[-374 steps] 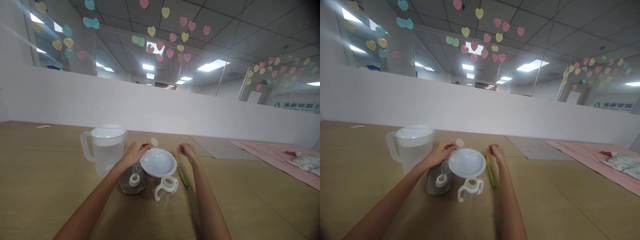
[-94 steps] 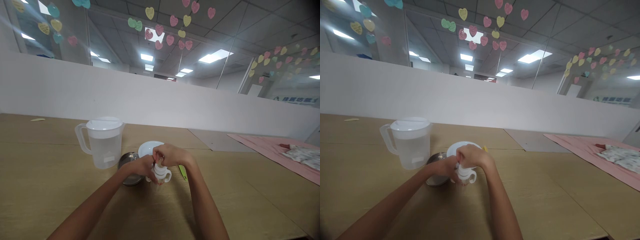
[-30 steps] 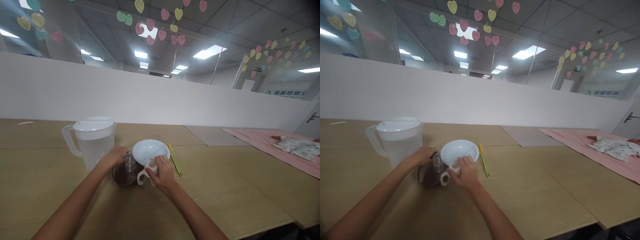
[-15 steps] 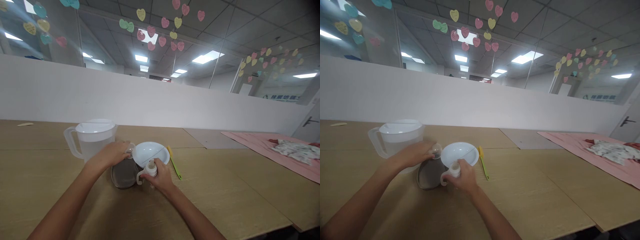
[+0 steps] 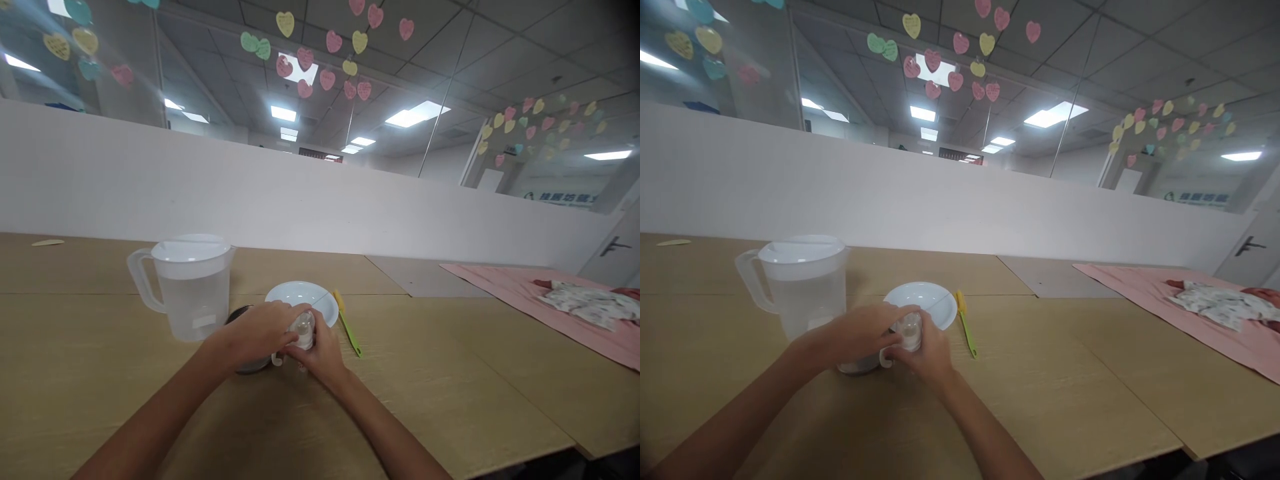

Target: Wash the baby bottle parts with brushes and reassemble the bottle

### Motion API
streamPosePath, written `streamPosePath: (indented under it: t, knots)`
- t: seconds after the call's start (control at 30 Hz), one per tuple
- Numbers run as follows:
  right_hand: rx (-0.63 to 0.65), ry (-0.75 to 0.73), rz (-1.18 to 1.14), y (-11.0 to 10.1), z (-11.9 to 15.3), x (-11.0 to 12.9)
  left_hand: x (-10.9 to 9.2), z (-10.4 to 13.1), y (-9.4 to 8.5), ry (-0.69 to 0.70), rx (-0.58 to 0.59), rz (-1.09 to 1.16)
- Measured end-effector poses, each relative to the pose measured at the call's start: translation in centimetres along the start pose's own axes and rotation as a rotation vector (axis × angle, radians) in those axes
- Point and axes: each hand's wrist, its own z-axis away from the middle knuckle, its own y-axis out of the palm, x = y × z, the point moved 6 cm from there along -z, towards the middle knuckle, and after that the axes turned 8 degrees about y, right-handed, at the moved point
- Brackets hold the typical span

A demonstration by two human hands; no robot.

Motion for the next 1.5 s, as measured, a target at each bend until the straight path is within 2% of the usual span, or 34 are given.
streamPosePath:
  t: [0.13, 0.37, 0.77, 1.2, 1.5]
  knots:
    - [-0.018, -0.009, 0.039, 0.1, 0.1, 0.1, 0.3, -0.1, 0.8, 0.010, 0.053, 0.063]
    - [-0.101, -0.001, 0.168, 0.2, 0.1, -0.4, 0.2, -0.3, 1.1, -0.003, 0.039, 0.100]
    - [-0.137, -0.029, 0.304, 0.3, 0.1, 0.2, 1.2, -0.8, 0.6, 0.036, 0.023, 0.202]
    - [-0.162, -0.078, 0.279, -0.2, 0.2, 0.9, 2.0, -0.9, 0.7, -0.028, 0.086, 0.344]
    - [-0.162, -0.082, 0.282, -0.1, 0.3, 0.9, 2.7, -0.9, 1.5, -0.043, 0.157, 0.593]
